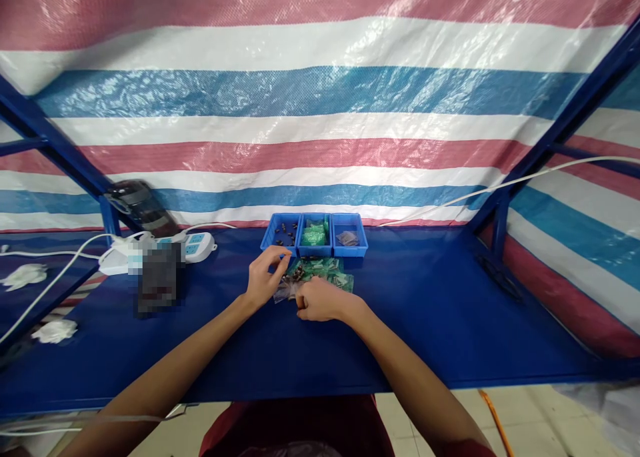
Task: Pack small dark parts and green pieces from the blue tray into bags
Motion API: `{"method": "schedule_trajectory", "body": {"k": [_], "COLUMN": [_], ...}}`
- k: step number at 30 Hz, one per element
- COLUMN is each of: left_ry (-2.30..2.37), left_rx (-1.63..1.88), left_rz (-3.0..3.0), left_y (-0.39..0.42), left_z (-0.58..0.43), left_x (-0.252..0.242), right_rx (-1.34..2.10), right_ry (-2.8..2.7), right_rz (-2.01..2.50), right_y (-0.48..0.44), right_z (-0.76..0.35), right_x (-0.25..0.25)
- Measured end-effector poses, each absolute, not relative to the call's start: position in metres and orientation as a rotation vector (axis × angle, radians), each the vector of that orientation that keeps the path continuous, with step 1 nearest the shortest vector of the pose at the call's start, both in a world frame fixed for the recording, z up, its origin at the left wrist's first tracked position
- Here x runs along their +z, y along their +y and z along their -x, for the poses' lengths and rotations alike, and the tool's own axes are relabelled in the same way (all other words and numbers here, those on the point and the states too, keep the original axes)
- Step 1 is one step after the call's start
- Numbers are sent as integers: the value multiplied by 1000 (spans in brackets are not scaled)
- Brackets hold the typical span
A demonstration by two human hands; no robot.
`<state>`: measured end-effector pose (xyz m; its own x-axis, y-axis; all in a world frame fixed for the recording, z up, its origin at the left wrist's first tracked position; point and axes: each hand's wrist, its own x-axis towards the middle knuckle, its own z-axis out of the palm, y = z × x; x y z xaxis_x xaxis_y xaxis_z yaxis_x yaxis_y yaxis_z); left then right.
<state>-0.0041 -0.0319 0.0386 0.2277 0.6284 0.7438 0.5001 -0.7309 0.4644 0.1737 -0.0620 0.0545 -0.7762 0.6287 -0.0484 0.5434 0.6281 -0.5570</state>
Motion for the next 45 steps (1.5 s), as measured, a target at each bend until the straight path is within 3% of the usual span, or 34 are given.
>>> {"method": "schedule_trajectory", "body": {"k": [8,18,27,37,45], "left_ry": [1058,1050,983,609,658], "left_rx": [1498,1464,1424,1203,1012], "left_rz": [-2348,-2364,-2331,-1828,-1914], "left_y": [-33,-34,-38,-31,-28], "left_z": [4,0,0,-4,7], "left_x": [38,39,41,47,67], "right_rx": [536,462,1058,1768,1825], "right_ry": [-2086,-1839,-1339,-462,-529], "right_rz": [1012,984,936,661,612], "right_y": [-48,-46,-46,-33,-31], "right_z": [-173,-174,-167,-176,-177], "right_x": [34,29,32,36,34]}}
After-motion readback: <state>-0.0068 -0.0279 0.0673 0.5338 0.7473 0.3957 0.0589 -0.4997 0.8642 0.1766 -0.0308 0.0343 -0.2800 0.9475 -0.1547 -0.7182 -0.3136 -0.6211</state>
